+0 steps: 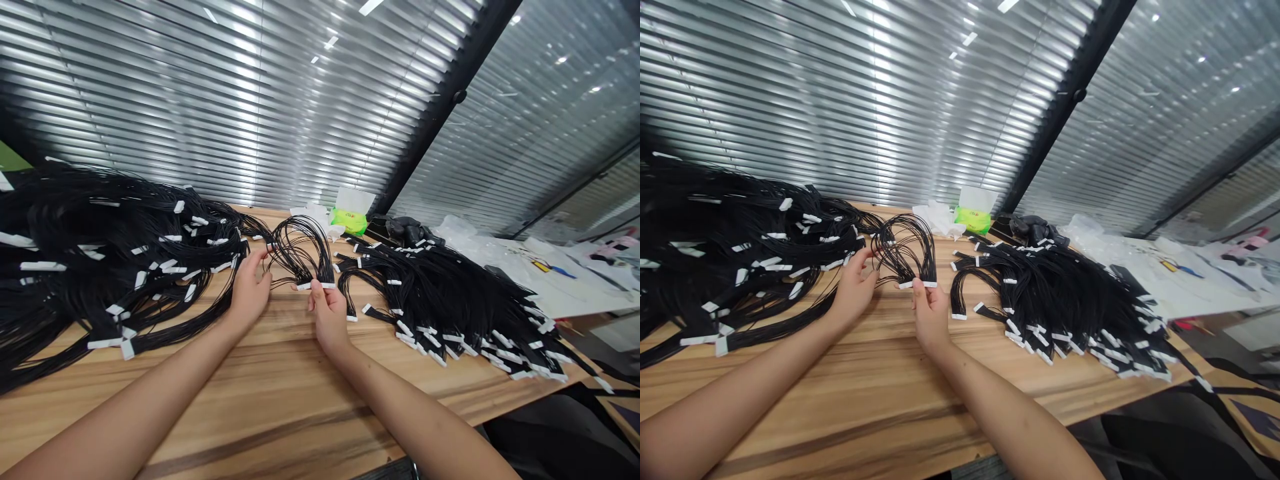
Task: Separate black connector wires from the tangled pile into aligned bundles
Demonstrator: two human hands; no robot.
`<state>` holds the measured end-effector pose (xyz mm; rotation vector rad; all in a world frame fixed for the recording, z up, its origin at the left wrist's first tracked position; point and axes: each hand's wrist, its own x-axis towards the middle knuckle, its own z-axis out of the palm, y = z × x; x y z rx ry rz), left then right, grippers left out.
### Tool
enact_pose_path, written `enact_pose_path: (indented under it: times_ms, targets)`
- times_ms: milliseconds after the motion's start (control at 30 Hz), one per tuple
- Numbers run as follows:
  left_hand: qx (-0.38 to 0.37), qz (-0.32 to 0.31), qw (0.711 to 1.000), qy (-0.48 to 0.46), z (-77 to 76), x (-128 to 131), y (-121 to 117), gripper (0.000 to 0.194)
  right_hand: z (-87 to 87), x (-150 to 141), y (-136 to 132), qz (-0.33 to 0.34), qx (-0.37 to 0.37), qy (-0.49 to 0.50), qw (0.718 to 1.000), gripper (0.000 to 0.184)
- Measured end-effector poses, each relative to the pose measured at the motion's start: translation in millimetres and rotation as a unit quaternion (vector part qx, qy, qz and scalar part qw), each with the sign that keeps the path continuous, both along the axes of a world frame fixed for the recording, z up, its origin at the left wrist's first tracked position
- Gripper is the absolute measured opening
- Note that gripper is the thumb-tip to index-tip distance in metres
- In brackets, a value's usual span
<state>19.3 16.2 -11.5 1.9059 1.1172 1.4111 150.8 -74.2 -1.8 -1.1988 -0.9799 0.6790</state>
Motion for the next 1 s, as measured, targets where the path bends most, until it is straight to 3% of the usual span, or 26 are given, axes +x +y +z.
enact_pose_path:
  times_ms: [167,567,767,1000]
  targets:
    - [0.064,-0.024,0.997,0.047,4.4,0.2,-5.4,0.051,0.9,0.6,-0.5,-0.001,0.002,0.003,1.000,0.046]
    - [0.079,0.009,0.996,0.050,7.8,-0.3,-8.1,0.057,0.7,1.4,1.8,-0.024,-0.004,0.010,1.000,0.046]
    - [0.103,0.000,0.992,0.073,17.6,-2.1,-18.6,0.029,2.5,1.8,2.1,-0.028,0.008,0.024,0.999,0.044]
    - [0.158,-0.009,0.983,0.097,19.7,-1.2,-25.9,0.020,4.8,0.4,1.3,-0.021,0.005,0.020,1.000,0.044]
